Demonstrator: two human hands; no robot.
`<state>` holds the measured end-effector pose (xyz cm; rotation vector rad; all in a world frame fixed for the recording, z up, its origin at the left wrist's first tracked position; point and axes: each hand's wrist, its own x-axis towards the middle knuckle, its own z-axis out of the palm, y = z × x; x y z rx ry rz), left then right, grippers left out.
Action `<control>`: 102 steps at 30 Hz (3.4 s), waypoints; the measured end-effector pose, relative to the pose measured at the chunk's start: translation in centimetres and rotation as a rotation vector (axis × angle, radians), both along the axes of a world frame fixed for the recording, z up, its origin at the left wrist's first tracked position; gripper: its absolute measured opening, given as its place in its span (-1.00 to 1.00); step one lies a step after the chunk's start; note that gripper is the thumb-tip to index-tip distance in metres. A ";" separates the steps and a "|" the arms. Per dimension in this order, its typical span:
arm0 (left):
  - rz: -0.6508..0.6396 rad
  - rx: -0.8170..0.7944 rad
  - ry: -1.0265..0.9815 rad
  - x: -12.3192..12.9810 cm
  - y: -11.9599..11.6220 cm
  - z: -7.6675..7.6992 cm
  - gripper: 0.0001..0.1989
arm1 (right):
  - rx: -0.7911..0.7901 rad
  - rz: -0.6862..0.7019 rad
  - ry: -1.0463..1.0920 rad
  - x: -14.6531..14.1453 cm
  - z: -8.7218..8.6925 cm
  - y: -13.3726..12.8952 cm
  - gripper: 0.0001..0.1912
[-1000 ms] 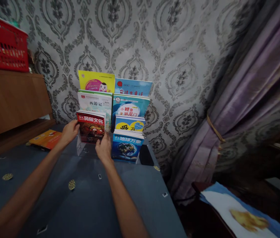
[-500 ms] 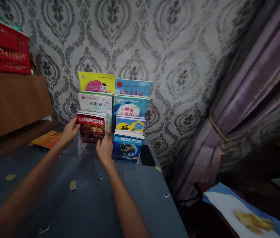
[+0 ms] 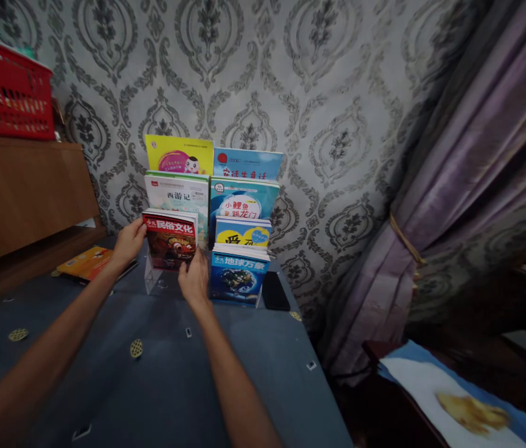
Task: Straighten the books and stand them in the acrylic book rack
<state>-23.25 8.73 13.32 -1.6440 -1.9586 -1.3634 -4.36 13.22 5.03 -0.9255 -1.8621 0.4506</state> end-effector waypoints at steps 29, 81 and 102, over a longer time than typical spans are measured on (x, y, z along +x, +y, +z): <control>-0.026 -0.018 0.036 -1.1 0.6 -0.1 -0.65 | 0.026 -0.021 0.021 -0.5 -0.5 -0.2 -0.31; -0.032 0.170 -0.003 -0.9 -3.3 -3.7 -0.43 | -0.004 0.267 -0.327 3.6 -8.6 -12.0 -0.30; -0.016 0.244 -0.194 1.9 1.3 -5.2 -0.55 | 0.163 0.222 -0.559 5.9 -11.7 -13.5 -0.42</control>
